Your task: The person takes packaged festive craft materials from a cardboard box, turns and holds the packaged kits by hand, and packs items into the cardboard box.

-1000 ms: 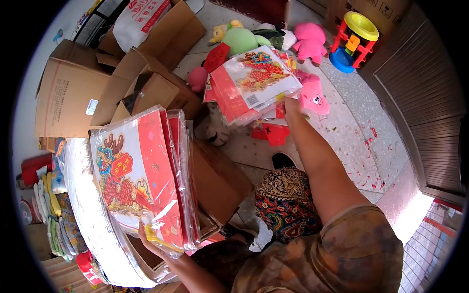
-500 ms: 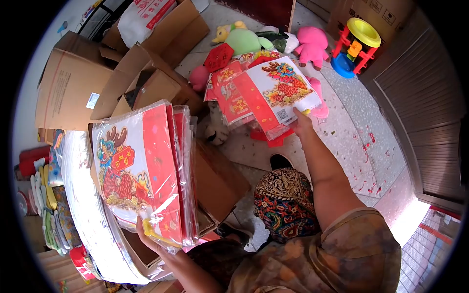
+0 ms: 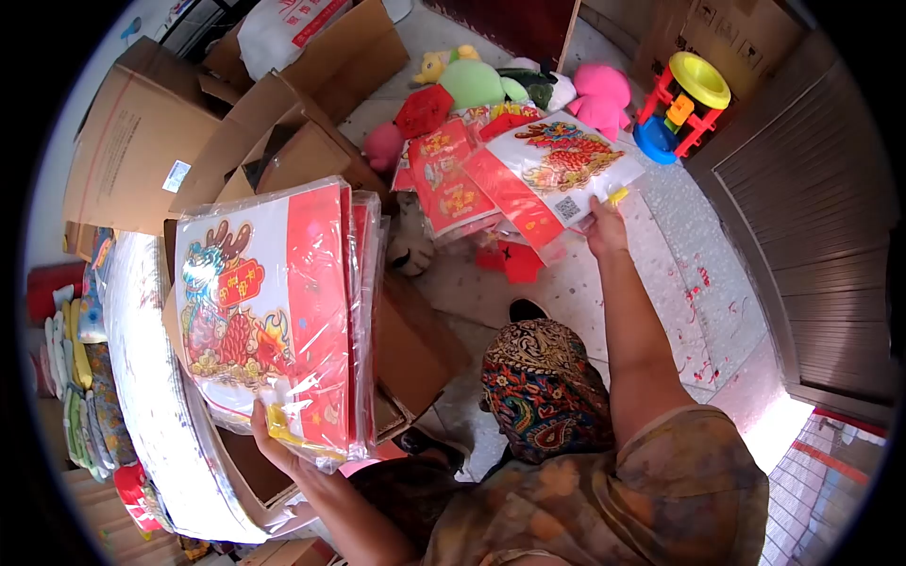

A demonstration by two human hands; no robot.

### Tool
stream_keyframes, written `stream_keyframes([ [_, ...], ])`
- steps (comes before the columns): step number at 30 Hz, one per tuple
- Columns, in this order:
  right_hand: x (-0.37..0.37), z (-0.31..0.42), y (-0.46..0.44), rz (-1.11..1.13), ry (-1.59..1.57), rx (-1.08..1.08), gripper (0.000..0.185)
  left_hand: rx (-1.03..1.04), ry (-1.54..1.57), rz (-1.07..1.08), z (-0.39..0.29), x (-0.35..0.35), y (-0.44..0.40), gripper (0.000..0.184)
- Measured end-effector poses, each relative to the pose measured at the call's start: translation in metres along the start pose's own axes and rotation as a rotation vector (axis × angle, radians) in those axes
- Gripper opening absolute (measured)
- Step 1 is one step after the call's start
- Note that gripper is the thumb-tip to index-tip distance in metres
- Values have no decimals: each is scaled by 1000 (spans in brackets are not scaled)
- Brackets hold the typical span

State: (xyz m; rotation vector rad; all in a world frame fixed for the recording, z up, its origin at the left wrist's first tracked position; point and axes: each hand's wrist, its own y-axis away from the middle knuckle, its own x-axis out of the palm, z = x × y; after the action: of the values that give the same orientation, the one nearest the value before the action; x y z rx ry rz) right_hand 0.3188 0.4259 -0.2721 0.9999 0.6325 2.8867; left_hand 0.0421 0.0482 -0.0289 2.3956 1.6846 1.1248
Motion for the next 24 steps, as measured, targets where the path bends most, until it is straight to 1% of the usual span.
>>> stream_keyframes([
  [2,12,27,9,40,36,-41,24,-57,77,60,0,1,1,39],
  [5,31,63,25,84,91,-128,21,-57,115,95,0,-7,-3,38],
  [7,50,85,34,155,190,-302,19,-34,144,81,5,2,1,38],
  [8,64,96,41,176,193,-314,19,-18,122,58,5,4,3,36],
  [10,94,119,60,233,298,-482,20,20,99,6,5,2,2,35],
  [11,109,130,70,264,299,-493,20,60,84,10,6,-5,-3,37],
  [13,141,151,90,313,533,-621,21,13,164,19,9,-6,-5,38],
  [14,158,162,101,319,702,-723,21,14,166,28,11,-1,-1,40],
  [15,177,171,114,408,747,-778,20,4,163,31,9,7,4,43],
  [17,218,185,149,504,952,-901,19,55,158,26,12,6,3,44],
  [19,265,191,207,566,1173,-1123,20,55,218,56,14,7,0,40],
  [20,284,187,233,620,1165,-1121,20,75,217,35,16,7,-3,40],
  [22,315,169,282,741,1415,-1501,16,72,227,66,17,3,-8,39],
  [24,329,134,310,992,1448,-1743,11,111,219,111,18,5,-7,37],
])
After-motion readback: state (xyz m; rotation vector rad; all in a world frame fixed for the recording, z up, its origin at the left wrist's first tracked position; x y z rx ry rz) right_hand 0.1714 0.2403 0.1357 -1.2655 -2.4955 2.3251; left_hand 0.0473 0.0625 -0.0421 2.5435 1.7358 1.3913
